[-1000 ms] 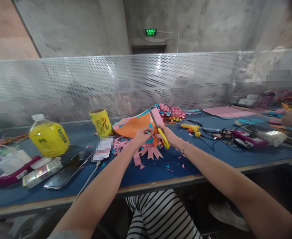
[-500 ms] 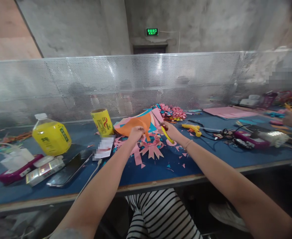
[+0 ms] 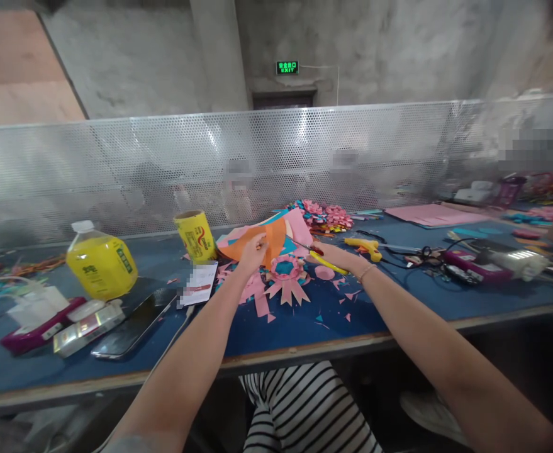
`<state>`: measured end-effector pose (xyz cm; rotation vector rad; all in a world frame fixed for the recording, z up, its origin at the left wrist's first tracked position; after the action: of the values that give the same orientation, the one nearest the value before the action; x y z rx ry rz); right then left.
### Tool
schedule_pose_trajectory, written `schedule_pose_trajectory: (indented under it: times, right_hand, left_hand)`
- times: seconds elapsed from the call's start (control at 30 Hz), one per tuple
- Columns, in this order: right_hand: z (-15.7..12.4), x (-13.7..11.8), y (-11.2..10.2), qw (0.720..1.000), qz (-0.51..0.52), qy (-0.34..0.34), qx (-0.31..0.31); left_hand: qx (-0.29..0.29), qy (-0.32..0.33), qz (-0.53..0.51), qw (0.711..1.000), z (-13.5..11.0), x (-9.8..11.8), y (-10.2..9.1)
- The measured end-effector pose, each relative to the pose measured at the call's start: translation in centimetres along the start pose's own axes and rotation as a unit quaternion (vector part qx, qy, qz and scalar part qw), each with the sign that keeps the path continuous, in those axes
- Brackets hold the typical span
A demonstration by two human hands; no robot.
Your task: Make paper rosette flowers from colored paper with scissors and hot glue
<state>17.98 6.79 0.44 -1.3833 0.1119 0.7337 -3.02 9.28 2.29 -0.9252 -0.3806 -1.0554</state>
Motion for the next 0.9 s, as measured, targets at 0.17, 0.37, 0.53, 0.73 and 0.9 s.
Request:
schedule_pose_trajectory:
  times: [0.17, 0.37, 0.53, 0.73, 0.9]
  right_hand:
    - [-0.3, -0.6, -0.2, 0.999, 0.017, -0.02, -0.02]
    - [-0.5, -0.9, -0.3, 0.999, 0.04, -0.022, -0.019]
    - [-0.1, -0.6, 0.2, 0.998, 0.042, -0.036, -0.023]
    - [-0.1, -0.7, -0.1, 0.998, 0.056, -0.041, -0.007]
    - [-0.1, -0.6, -0.3, 0.998, 0.053, -0.03, 0.012]
  left_hand:
    - [-0.03, 0.012, -0.037, 0.999, -0.7, 1.5, 0.6]
    - [-0.089, 0.01, -0.062, 0.994, -1.4, 2.6, 1.4]
    - [-0.093, -0.009, -0.092, 0.991, -1.5, 2.5, 1.7]
    - [-0.083, 0.0, -0.083, 0.993, -1.5, 2.3, 1.6]
    - [-0.097, -0.003, -0.087, 0.991, -1.5, 1.9, 1.9]
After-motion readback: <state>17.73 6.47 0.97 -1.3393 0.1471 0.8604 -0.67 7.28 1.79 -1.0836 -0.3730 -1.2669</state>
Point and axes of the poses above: each hand's wrist, its own z-axis towards the middle knuckle, its own y-axis out of the palm, x = y × z, the point moved 7 cm from there along z, towards the middle knuckle, and after that the axes turned 9 degrees about y, right-handed, at the moved point
